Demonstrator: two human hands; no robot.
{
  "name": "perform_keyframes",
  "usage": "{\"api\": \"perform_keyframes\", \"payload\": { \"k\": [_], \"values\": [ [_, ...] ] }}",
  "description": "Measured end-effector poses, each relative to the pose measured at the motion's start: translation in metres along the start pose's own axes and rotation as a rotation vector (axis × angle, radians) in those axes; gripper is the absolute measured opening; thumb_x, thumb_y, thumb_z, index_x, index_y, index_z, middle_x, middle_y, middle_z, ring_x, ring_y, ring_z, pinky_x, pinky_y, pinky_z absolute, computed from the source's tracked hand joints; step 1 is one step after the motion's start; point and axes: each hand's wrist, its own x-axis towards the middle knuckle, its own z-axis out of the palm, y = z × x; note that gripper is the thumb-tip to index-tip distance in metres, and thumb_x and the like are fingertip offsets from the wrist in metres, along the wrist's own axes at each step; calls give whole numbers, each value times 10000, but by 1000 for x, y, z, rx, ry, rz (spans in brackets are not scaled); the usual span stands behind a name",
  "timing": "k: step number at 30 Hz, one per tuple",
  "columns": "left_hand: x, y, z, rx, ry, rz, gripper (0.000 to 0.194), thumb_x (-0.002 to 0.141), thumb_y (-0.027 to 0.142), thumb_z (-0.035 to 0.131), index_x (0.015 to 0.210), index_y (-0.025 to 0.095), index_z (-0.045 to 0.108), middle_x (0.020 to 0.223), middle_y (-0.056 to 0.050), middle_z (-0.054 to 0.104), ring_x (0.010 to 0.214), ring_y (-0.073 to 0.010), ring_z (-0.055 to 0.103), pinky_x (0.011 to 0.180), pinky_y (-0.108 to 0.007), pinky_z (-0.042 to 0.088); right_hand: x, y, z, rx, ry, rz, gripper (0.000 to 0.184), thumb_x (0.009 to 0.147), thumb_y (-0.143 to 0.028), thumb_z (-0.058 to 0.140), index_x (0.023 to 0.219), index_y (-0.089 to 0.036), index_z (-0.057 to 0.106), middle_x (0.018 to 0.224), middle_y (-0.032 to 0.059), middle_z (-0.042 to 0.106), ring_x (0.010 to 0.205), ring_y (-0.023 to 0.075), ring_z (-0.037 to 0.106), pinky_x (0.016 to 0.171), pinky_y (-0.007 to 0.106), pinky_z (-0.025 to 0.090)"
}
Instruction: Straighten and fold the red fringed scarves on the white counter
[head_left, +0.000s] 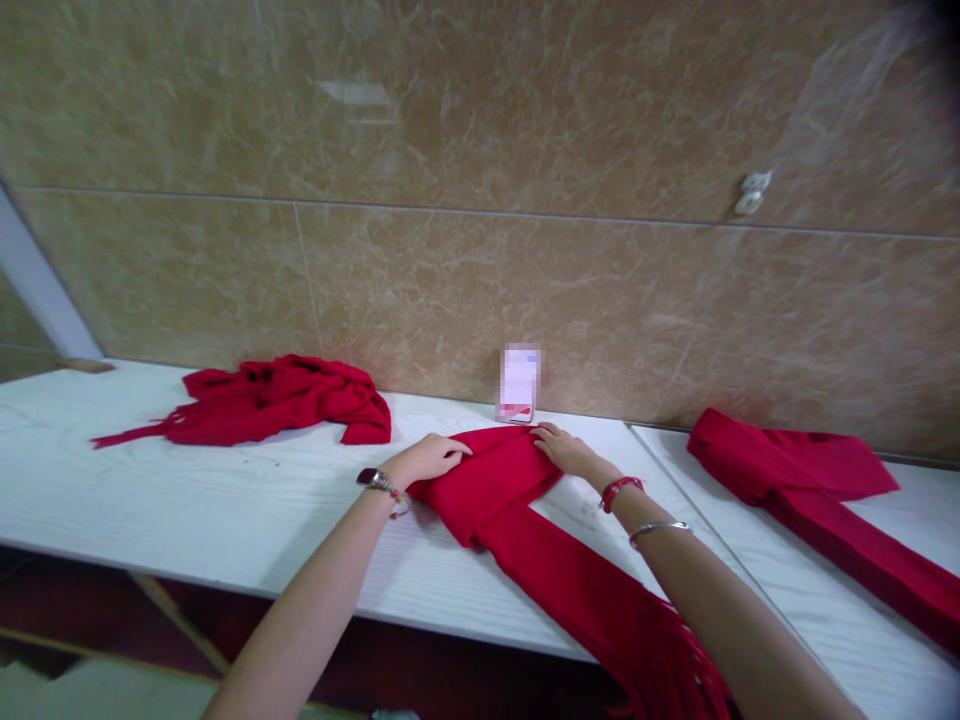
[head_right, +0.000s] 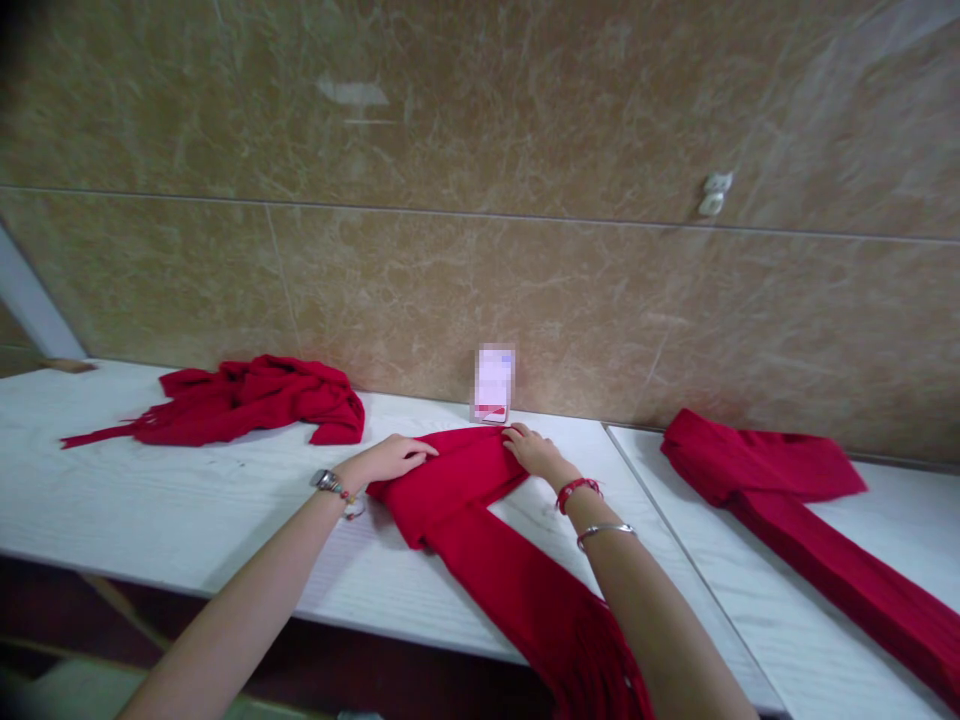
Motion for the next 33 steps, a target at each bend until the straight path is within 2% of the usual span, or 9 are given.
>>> {"api": "perform_keyframes", "payload": {
  "k": [3,6,9,11,16,21,23,27,33],
  "values": [
    [-2,5,0,84,21,48,299,826,157,396,940,186,671,1021,-38,660,925,-155,596,866,-237,402,-2,-9,-9,-10,38,19,338,905,-241,335,1199,-199,496,1267,118,477,1103,219,484,895,393,417],
    [-7,8,-3,132,14,155,300,847,174,382,878,177,679,1136,-38,605,998,-153,559,923,-233,359,0,-29,-22,50,128,-105,339,895,-231,354,1185,-179,523,1249,110,509,1173,225,419,960,410,362],
    [-10,7,-5,125,-31,134,359,894,172,297,1060,198,614,1182,-16,579,1060,-131,525,946,-229,335,-1,-52,-26,178,107,-357,360,913,-287,328,1214,-210,510,1247,69,527,1182,185,417,1004,377,315],
    [-9,5,-4,160,-44,106,370,919,202,270,1169,222,542,1179,-16,578,1066,-134,519,933,-244,342,-7,-61,-22,198,52,-430,376,923,-322,298,1234,-241,494,1269,55,512,1187,189,413,1008,408,295],
    [-2,4,0,299,-68,57,349,927,267,303,1063,197,617,1039,-65,627,971,-178,557,857,-273,377,-26,-56,-12,175,23,-420,384,931,-313,270,1242,-250,486,1308,57,472,1218,208,367,1017,455,249],
    [-6,3,1,164,-2,-17,356,918,341,323,983,245,660,1040,-23,625,985,-163,544,916,-281,330,-28,-52,-24,209,14,-441,379,922,-309,301,1245,-234,483,1305,78,467,1212,206,372,1016,448,263],
    [-10,-1,3,107,20,0,329,913,339,333,1065,305,622,1169,-2,565,1101,-172,478,984,-315,265,-28,-62,-33,261,42,-421,401,908,-326,334,1270,-201,456,1313,108,449,1220,215,363,1014,442,276],
    [-11,-15,10,59,31,-190,389,894,367,366,1275,322,436,1405,-37,324,1288,-240,258,1021,-421,212,-36,-101,-51,400,42,-486,447,903,-367,341,1302,-177,415,1358,120,391,1253,206,323,1029,403,272],
    [-8,-29,17,-38,18,-115,336,856,336,465,1186,315,520,1343,-16,427,1280,-208,284,1028,-357,231,-67,-139,-55,310,-129,-504,499,869,-446,399,1333,-266,368,1404,83,339,1302,292,210,1031,545,160]
  ]
}}
